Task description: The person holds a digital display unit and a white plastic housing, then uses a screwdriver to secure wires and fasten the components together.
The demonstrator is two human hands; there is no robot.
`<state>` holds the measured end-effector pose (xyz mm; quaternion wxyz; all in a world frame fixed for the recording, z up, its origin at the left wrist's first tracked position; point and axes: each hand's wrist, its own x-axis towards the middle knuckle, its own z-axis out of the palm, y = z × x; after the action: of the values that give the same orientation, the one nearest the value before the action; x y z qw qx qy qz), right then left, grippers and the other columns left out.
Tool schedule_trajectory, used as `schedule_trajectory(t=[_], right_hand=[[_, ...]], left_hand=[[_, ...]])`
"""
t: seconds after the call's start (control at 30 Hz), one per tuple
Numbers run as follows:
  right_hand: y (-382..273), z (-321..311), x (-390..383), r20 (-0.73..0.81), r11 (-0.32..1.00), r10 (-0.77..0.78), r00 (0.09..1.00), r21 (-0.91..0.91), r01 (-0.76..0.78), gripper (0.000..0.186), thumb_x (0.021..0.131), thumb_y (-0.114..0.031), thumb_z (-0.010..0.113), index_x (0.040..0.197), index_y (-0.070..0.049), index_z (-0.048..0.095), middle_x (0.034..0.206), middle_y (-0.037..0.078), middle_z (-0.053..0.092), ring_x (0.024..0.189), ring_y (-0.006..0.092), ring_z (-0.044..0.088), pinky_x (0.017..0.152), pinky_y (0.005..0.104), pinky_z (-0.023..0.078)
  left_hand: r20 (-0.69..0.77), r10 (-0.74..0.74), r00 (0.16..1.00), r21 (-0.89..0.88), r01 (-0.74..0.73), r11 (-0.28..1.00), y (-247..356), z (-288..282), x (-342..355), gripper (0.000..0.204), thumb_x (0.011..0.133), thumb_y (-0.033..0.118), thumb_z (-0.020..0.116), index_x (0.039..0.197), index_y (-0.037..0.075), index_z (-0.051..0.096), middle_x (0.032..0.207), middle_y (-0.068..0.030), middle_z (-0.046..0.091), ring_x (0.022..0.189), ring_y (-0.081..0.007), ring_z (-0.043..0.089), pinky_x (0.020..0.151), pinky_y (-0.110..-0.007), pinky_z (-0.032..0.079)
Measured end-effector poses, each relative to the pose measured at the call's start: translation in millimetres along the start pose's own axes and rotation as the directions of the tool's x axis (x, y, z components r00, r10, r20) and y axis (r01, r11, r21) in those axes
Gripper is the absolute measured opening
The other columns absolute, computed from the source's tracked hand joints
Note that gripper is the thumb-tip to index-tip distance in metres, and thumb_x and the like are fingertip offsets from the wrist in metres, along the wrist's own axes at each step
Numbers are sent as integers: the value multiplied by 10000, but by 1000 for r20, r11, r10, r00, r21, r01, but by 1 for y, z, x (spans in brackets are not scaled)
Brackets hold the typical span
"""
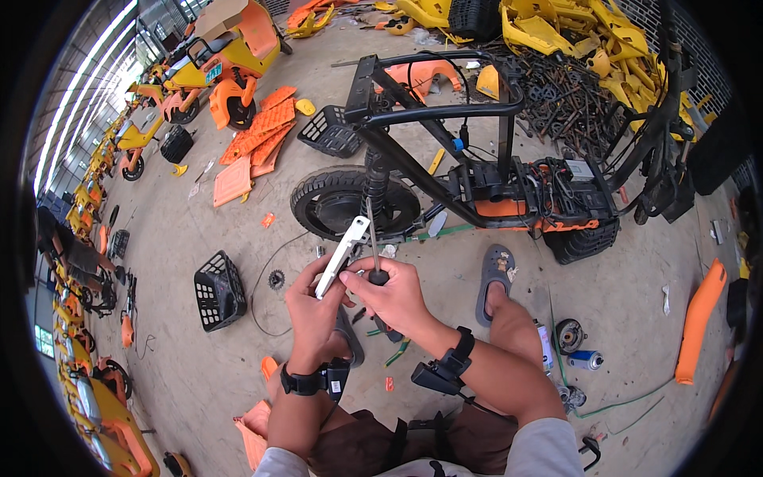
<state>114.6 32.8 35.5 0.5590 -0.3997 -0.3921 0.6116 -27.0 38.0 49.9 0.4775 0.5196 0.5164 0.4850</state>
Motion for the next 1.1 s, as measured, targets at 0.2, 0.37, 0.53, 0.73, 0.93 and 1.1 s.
schedule_trajectory(t=[0.2,0.37,0.53,0.73,0.93,1.1], right_hand=[[-4,-10,2,7,1000,3,1000,-6,-3,153,889,-80,679,962,51,651,628,23,601,468,45,505,421,202,375],[4,14,8,32,998,39,999,-46,-38,166,867,-117,708,962,15,675,680,-7,610,492,32,502,420,200,373],[1,-3,1,-164,978,73,984,-182,-103,117,849,-98,688,897,7,671,669,28,610,502,60,523,412,216,410],[12,-1,-6,-180,985,58,982,-147,-85,131,861,-100,681,921,-5,615,646,16,584,463,70,508,413,219,412],[14,4,1,-175,975,5,985,-219,-43,148,833,-107,709,911,-12,627,649,-15,570,504,44,519,442,208,412],[13,-5,7,-163,999,-11,987,-52,3,165,794,-67,725,849,-23,576,646,-1,581,498,45,521,434,213,407]], left_hand=[[28,3,1000,-24,-2,1000,2,11,4,346,856,-10,627,1190,-81,575,871,-104,673,646,-126,636,552,-250,540],[1,-42,999,71,42,997,-4,-19,3,365,846,45,671,1198,-29,608,947,-109,696,700,-112,653,573,-245,552],[66,211,975,244,-221,944,-14,2,-5,461,830,89,639,1277,16,554,1047,-216,655,948,-276,673,781,-369,517],[44,352,935,388,-341,856,-20,-3,-6,421,819,147,694,1226,69,625,997,-222,659,903,-386,650,759,-409,528],[17,334,943,456,-304,837,-18,-4,-3,309,806,98,701,1108,38,669,956,-204,678,849,-370,673,696,-380,542],[40,314,948,530,-287,798,-19,4,0,321,786,103,718,1101,49,685,865,-187,684,710,-320,679,626,-359,531]])
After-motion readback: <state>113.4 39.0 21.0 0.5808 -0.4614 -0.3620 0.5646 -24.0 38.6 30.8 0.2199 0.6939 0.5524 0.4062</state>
